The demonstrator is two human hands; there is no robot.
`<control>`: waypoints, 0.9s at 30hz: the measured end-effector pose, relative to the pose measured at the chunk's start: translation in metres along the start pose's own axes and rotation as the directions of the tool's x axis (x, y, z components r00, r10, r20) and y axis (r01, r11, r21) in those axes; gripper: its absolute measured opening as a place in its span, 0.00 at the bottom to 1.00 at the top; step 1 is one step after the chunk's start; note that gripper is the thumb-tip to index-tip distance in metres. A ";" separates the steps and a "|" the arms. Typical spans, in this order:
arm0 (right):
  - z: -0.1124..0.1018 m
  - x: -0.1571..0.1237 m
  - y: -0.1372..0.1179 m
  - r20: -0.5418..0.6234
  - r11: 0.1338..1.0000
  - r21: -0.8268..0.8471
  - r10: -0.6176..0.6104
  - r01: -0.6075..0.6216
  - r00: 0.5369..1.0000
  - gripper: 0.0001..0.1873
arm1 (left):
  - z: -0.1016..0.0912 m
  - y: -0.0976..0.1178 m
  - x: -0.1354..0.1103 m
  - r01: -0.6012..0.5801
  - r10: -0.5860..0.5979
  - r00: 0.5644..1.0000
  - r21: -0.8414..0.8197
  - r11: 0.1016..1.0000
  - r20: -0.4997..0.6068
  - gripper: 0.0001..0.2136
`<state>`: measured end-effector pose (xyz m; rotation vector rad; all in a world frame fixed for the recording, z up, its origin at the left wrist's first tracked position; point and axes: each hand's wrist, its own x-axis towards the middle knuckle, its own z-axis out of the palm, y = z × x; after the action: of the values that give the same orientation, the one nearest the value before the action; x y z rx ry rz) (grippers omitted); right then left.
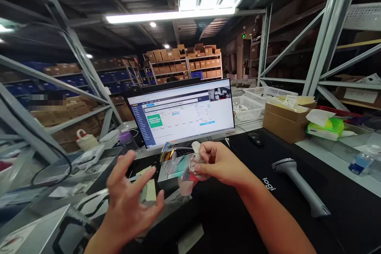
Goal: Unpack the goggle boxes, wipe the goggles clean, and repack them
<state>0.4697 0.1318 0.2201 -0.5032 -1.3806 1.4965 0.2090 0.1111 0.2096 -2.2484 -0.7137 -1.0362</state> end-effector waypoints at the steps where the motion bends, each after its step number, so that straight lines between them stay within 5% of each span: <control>1: 0.000 -0.002 -0.001 0.007 1.000 -0.019 0.014 -0.014 1.000 0.28 | 0.002 0.003 0.001 0.038 -0.038 0.999 -0.016 0.999 0.013 0.29; 5: 0.003 -0.006 0.001 0.065 0.992 -0.099 0.091 -0.084 0.994 0.29 | 0.009 0.007 0.005 0.088 -0.074 0.977 -0.063 0.994 0.202 0.29; 13: 0.001 -0.005 0.009 0.179 0.945 -0.245 0.265 -0.218 0.948 0.28 | 0.002 0.003 0.008 0.013 0.037 0.969 -0.201 0.980 0.246 0.01; 21: 0.024 -0.003 0.020 0.046 0.811 -0.574 0.171 -0.114 0.984 0.29 | -0.002 0.016 0.009 -0.137 0.151 0.941 -0.068 0.988 0.302 0.08; 27: 0.014 0.001 0.011 0.226 0.783 -0.623 0.171 0.007 0.959 0.31 | -0.001 0.011 0.009 -0.172 0.197 0.958 -0.133 0.976 0.208 0.11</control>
<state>0.4533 0.1272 0.2146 -0.7938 -2.1147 1.1756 0.2209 0.1043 0.2147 -2.5010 -0.5308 -0.7625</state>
